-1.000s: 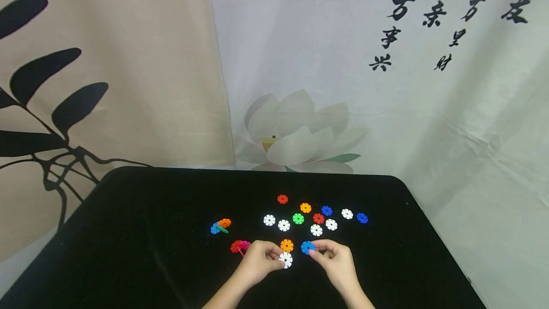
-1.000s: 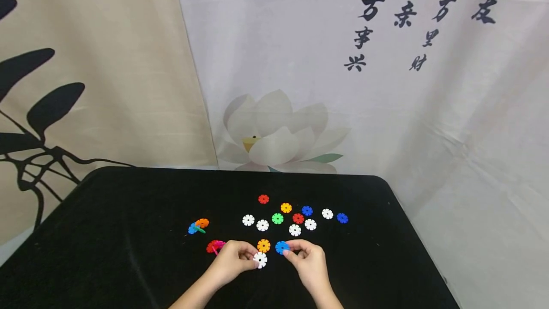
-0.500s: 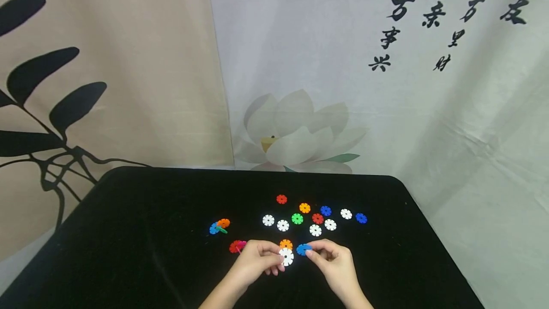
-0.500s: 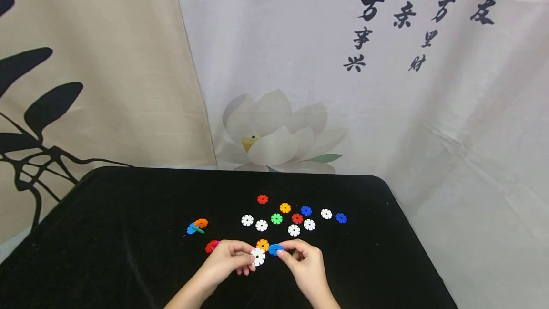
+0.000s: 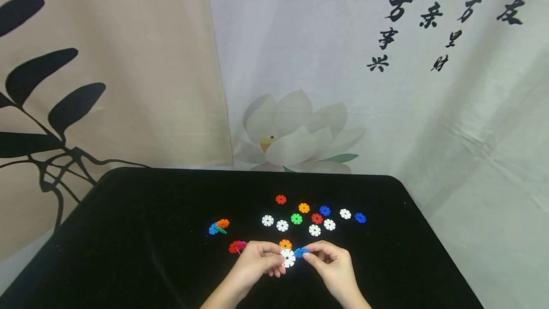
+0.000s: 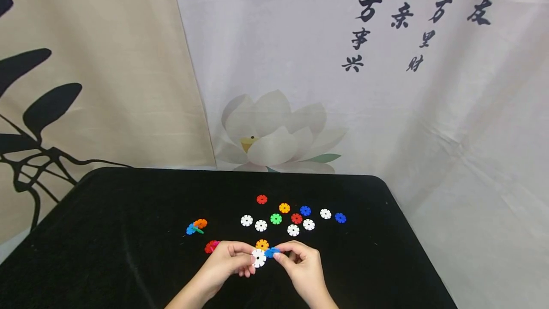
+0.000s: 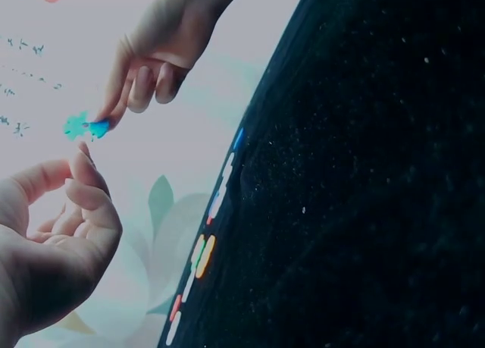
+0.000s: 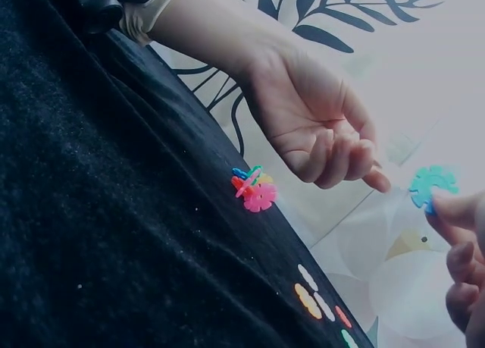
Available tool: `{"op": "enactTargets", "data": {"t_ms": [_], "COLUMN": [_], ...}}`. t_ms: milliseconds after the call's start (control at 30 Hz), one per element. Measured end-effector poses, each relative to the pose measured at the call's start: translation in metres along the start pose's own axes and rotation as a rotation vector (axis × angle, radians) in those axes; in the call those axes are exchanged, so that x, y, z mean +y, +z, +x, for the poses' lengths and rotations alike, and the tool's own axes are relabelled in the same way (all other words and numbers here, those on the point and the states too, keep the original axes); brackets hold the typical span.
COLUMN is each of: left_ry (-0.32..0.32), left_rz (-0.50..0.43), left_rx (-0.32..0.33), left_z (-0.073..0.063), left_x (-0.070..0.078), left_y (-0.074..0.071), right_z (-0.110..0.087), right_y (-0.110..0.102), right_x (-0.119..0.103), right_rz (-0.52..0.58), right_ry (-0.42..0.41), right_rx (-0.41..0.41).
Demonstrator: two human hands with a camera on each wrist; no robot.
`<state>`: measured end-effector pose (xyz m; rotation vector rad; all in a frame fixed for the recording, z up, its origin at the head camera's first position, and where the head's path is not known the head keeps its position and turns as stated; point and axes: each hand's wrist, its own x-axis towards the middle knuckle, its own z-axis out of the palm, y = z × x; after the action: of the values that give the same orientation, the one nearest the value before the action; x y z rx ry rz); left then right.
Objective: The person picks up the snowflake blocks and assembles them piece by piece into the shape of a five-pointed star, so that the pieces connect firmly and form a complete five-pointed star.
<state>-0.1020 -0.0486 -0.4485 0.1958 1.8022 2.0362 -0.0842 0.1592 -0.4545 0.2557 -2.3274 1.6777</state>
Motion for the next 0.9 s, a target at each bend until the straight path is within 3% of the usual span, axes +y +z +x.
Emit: {"op": "enactTargets", "data": {"t_ms": [233, 433, 600, 700, 800, 900], "left_ry": [-0.010, -0.008, 0.010, 0.022, 0.022, 0.013], "left_rz": [-0.052, -0.087, -0.107, -0.115, -0.105, -0.082], "left_rx": [-0.020, -0.043, -0.075, -0.090, -0.065, -0.015], "left_z": [-0.001, 0.000, 0.000, -0.001, -0.001, 0.000], "left_x": [0.000, -0.002, -0.003, -0.002, 0.000, 0.003], "left_y": [-0.001, -0.001, 0.002, 0.002, 0.003, 0.003], "right_z": [0.000, 0.000, -0.002, -0.003, -0.004, -0.006], "right_y": [0.000, 0.000, 0.002, 0.003, 0.004, 0.006], "right_x": [-0.003, -0.001, 0.000, -0.006, -0.017, -0.029], "right_rz": [-0.014, -0.005, 0.001, 0.002, 0.014, 0.036], "right_ry": [-0.004, -0.099, -0.132, -0.210, -0.255, -0.208], "right_rx": [0.000, -0.032, -0.048, -0.039, -0.020, -0.010]}}
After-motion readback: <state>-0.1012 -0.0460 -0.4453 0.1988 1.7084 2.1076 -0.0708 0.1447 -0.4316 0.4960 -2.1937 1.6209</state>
